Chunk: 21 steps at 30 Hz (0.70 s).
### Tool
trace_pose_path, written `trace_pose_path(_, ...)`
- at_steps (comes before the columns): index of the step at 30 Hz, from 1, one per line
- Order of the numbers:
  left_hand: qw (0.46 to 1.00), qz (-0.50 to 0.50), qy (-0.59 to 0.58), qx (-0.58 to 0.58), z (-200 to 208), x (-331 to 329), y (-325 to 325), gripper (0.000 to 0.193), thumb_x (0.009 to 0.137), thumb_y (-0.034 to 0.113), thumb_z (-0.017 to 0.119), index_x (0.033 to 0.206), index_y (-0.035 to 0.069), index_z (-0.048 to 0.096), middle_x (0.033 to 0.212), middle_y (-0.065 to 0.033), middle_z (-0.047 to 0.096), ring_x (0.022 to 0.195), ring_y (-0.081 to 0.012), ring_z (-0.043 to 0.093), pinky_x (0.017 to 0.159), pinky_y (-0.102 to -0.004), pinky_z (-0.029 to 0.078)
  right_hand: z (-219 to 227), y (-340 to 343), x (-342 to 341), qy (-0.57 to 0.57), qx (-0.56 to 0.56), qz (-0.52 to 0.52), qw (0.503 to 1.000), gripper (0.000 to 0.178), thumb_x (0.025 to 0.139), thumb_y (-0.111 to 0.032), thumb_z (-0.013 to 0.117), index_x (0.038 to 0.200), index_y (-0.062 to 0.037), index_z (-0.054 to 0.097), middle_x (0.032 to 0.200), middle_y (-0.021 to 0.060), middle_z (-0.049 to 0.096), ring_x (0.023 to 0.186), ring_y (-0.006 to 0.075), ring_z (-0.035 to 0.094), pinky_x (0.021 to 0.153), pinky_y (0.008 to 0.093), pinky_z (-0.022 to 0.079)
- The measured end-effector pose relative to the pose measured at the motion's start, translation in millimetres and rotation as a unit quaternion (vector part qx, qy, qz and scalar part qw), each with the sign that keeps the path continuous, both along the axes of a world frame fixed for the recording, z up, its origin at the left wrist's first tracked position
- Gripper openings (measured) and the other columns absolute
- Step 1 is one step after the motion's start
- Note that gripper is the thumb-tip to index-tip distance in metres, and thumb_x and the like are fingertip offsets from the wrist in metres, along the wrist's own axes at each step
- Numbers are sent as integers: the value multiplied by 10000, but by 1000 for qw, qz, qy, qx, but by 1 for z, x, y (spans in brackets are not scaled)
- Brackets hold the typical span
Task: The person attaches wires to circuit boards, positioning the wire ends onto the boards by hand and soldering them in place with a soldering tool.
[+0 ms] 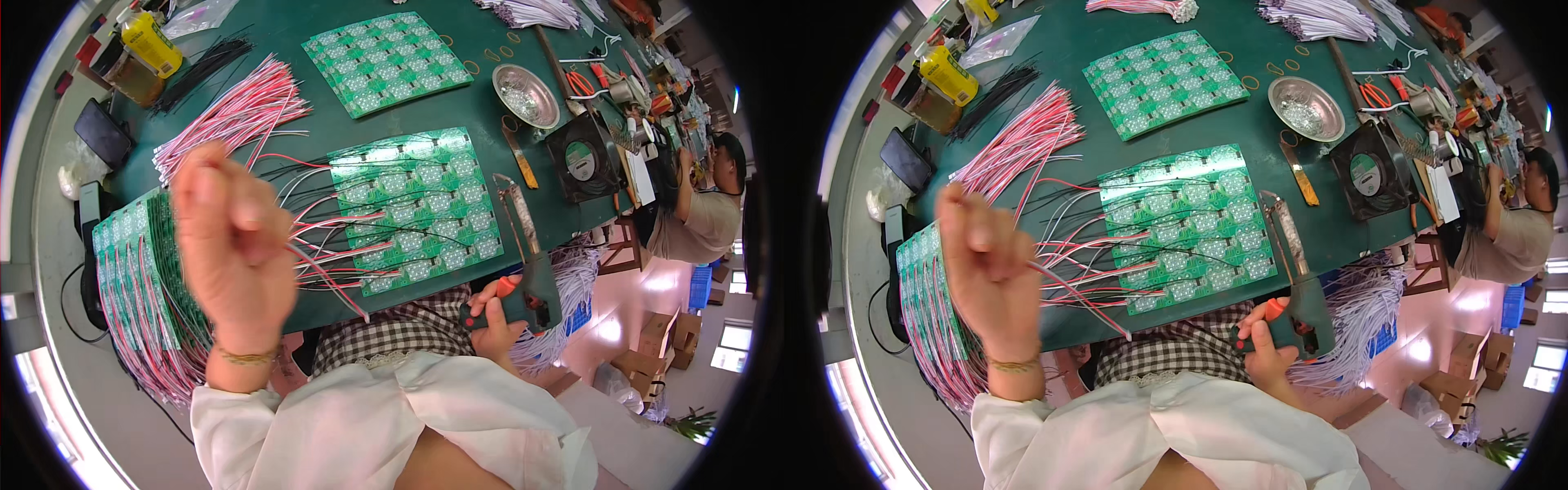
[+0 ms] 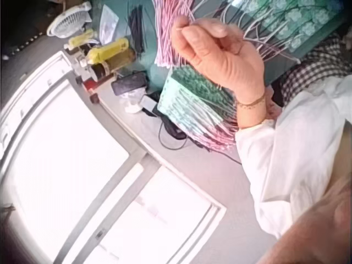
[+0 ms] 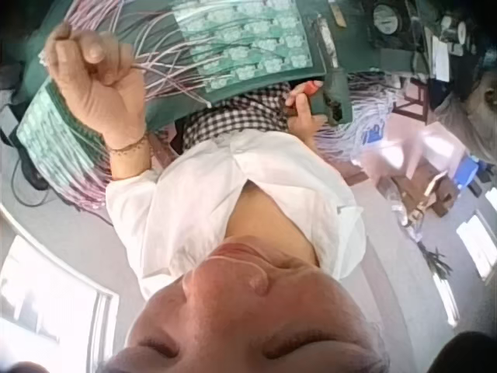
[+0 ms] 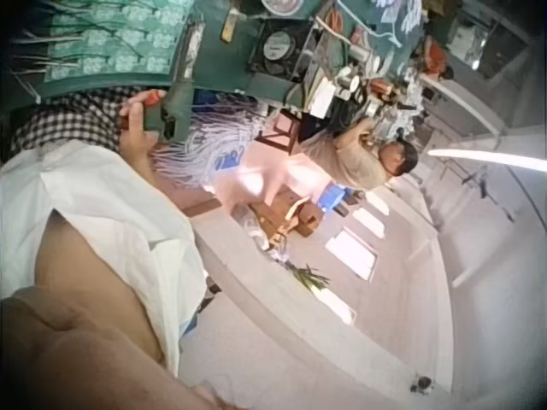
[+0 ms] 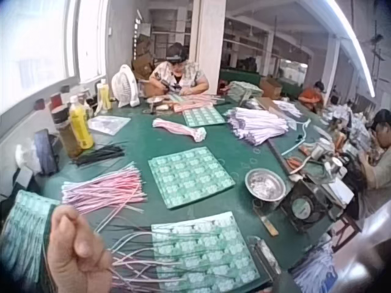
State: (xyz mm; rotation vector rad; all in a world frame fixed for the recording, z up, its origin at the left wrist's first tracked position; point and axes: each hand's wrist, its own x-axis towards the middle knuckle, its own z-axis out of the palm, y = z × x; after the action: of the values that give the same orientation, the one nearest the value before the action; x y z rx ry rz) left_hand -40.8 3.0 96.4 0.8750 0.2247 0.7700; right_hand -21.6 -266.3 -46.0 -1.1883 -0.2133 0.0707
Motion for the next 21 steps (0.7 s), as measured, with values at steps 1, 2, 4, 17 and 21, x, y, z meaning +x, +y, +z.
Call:
trace_pose_path(1, 994, -28, -71, 81, 5, -5, 12, 180, 900, 183, 518, 1035, 72, 562, 707, 7, 506, 488, -41, 369, 412, -183, 280, 2, -1, 1, 4, 25, -1, 1000, 395, 849, -56, 543, 1187, -48, 341, 825, 107, 544, 648, 134, 530, 654, 319, 488)
trace_pose_path(2, 994, -28, -69, 81, 9, -8, 21, 180, 900, 183, 518, 1035, 72, 562, 707, 7, 506, 488, -41, 369, 412, -183, 280, 5, 1, 5, 7, 25, -1, 1000, 395, 849, -56, 543, 1187, -48, 341, 825, 107, 544, 648, 134, 530, 654, 319, 488)
trace_pose_path(4, 834, 99, 8, 543, 20, -10, 28, 110, 841, 76, 562, 927, 43, 623, 830, -48, 590, 557, -70, 487, 447, -196, 360, 12, 4, 14, -10, 28, 46, 999, 415, 853, -70, 540, 1215, -50, 337, 832, 117, 542, 644, 151, 543, 652, 332, 490)
trace_pose_path(17, 530, -5, 79, 844, -80, 52, 29, 253, 617, 55, 608, 869, 44, 630, 753, -37, 574, 592, -166, 542, 491, -275, 436, 17, 13, 27, 88, 18, 192, 977, 416, 844, -43, 530, 1223, -53, 359, 815, 132, 549, 667, 190, 572, 600, 315, 486)
trace_pose_path(21, 551, -27, 101, 828, -101, 58, 29, 236, 642, 69, 596, 876, 57, 624, 787, -32, 565, 610, -165, 548, 513, -282, 451, 25, 20, 30, 104, 8, 205, 973, 465, 838, -92, 559, 1241, -79, 327, 846, 128, 536, 677, 203, 580, 627, 348, 495)
